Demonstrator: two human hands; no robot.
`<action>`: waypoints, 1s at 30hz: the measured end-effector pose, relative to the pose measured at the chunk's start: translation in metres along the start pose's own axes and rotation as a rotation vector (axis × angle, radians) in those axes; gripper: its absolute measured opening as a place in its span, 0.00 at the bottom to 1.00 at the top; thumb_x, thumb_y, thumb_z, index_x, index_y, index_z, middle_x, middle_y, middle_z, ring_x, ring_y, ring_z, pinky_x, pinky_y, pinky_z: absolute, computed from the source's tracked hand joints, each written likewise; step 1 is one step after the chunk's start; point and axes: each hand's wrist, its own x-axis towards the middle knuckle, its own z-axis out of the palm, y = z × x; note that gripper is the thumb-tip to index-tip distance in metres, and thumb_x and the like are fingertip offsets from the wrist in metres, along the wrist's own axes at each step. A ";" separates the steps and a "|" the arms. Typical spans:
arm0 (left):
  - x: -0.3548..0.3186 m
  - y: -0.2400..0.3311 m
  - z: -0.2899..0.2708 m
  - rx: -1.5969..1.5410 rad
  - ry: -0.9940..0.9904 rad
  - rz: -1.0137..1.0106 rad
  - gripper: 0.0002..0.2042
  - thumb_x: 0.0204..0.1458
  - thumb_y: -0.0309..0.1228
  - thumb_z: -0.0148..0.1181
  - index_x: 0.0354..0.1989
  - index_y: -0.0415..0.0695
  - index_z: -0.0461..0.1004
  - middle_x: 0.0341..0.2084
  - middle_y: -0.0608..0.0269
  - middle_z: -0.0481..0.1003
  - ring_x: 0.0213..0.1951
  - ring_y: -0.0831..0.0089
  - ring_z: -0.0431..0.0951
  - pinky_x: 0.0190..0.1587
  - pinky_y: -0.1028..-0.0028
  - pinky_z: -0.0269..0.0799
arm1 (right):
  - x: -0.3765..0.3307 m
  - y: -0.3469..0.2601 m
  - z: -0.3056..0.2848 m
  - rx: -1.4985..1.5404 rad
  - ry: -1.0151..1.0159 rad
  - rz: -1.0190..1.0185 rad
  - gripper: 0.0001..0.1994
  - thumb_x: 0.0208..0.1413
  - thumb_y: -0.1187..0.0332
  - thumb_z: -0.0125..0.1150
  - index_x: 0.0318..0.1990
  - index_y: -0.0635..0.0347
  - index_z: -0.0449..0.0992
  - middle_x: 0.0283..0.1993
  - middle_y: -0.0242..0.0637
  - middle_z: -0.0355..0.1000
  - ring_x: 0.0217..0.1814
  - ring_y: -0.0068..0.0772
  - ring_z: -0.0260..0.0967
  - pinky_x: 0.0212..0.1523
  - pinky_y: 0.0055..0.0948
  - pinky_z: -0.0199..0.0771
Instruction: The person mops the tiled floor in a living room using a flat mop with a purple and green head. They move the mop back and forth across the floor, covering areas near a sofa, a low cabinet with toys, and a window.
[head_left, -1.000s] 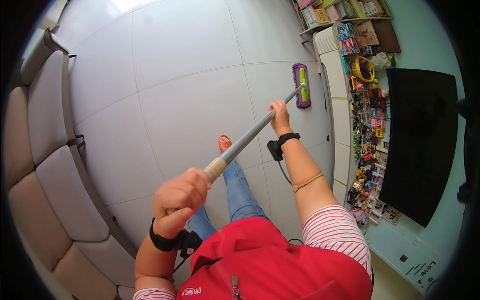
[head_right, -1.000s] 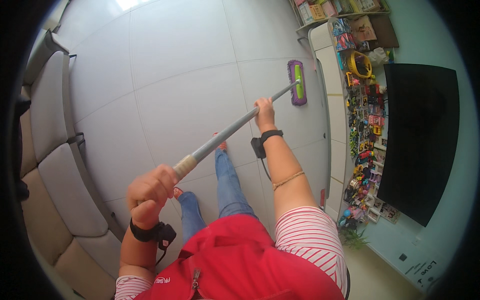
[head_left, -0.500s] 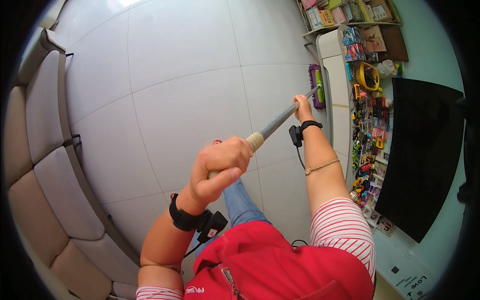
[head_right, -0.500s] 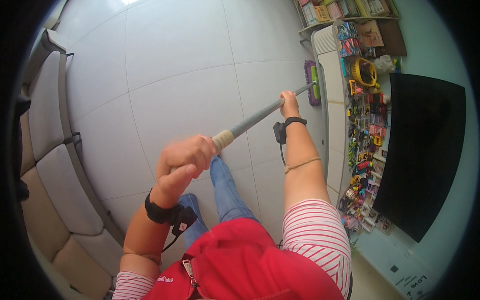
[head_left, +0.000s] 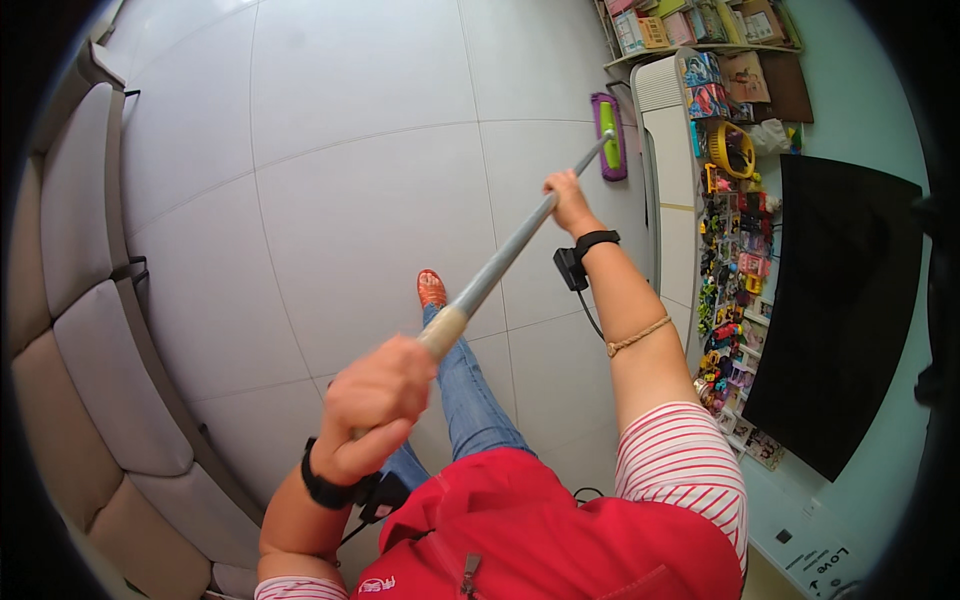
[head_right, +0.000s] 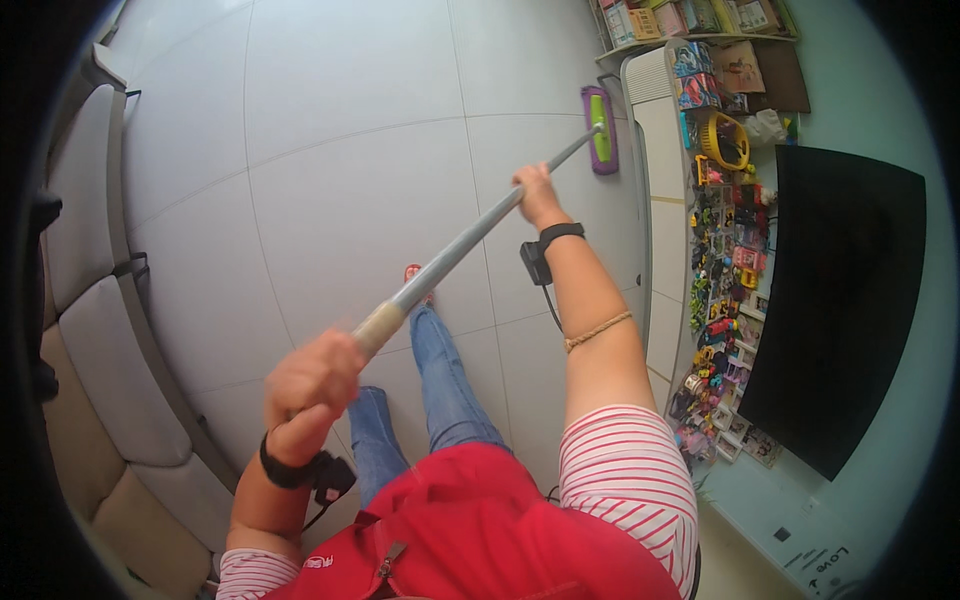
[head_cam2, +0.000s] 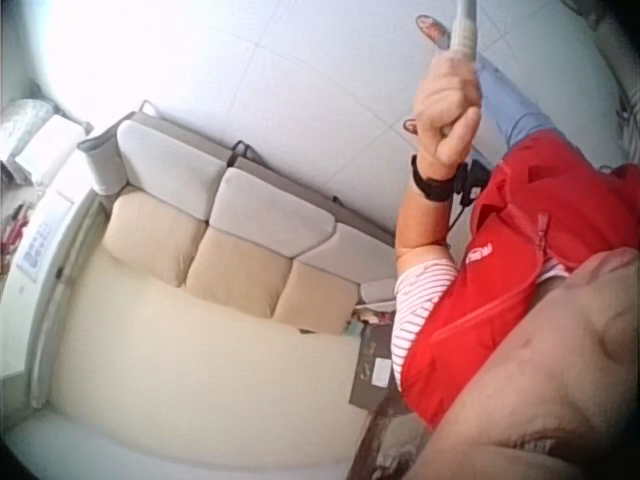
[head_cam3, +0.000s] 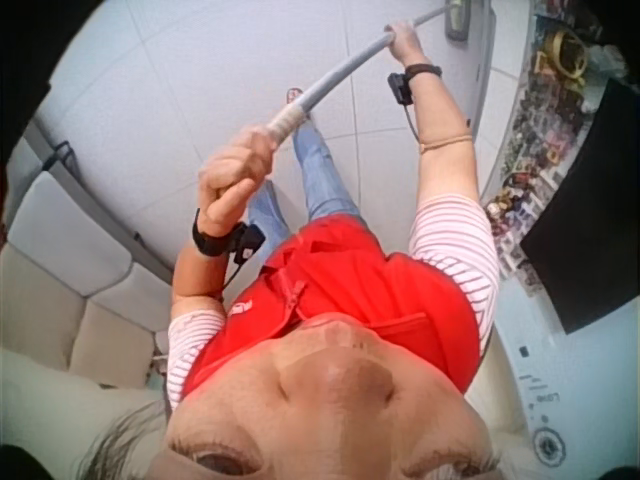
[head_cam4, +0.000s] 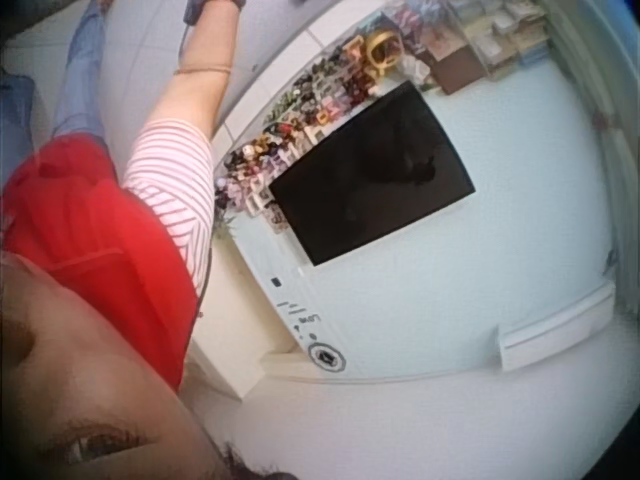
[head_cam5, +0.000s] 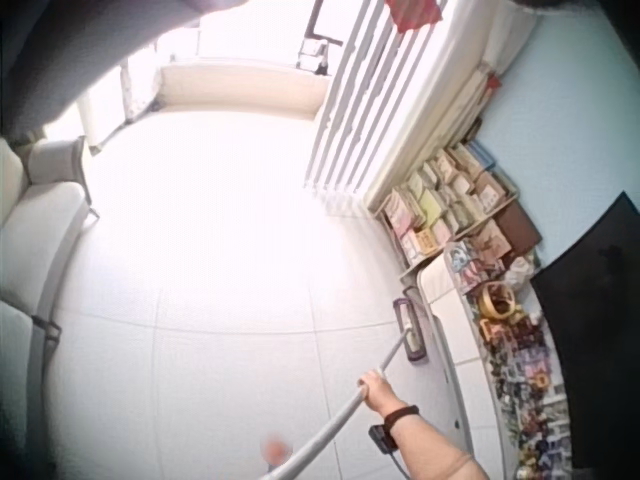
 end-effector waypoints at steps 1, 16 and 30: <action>-0.017 0.018 -0.004 -0.010 0.048 -0.028 0.09 0.38 0.25 0.50 0.12 0.39 0.58 0.15 0.60 0.64 0.23 0.62 0.64 0.36 0.64 0.63 | -0.004 -0.023 0.004 0.024 -0.039 -0.021 0.08 0.39 0.80 0.57 0.27 0.55 0.74 0.31 0.41 0.71 0.44 0.50 0.65 0.49 0.41 0.67; -0.439 0.419 -0.028 -0.084 0.807 0.165 0.17 0.54 0.27 0.42 0.14 0.52 0.48 0.11 0.72 0.47 0.21 0.75 0.52 0.33 0.72 0.54 | -0.162 -0.656 0.048 0.347 -0.750 -0.301 0.11 0.46 0.76 0.55 0.37 0.51 0.78 0.39 0.41 0.74 0.46 0.51 0.70 0.39 0.68 0.70; -0.520 0.357 0.064 0.084 1.246 0.389 0.18 0.55 0.28 0.41 0.14 0.52 0.47 0.12 0.71 0.50 0.19 0.75 0.53 0.35 0.69 0.60 | -0.242 -0.618 0.043 0.212 -0.718 -0.473 0.11 0.45 0.66 0.57 0.39 0.44 0.78 0.39 0.32 0.75 0.50 0.41 0.69 0.61 0.71 0.40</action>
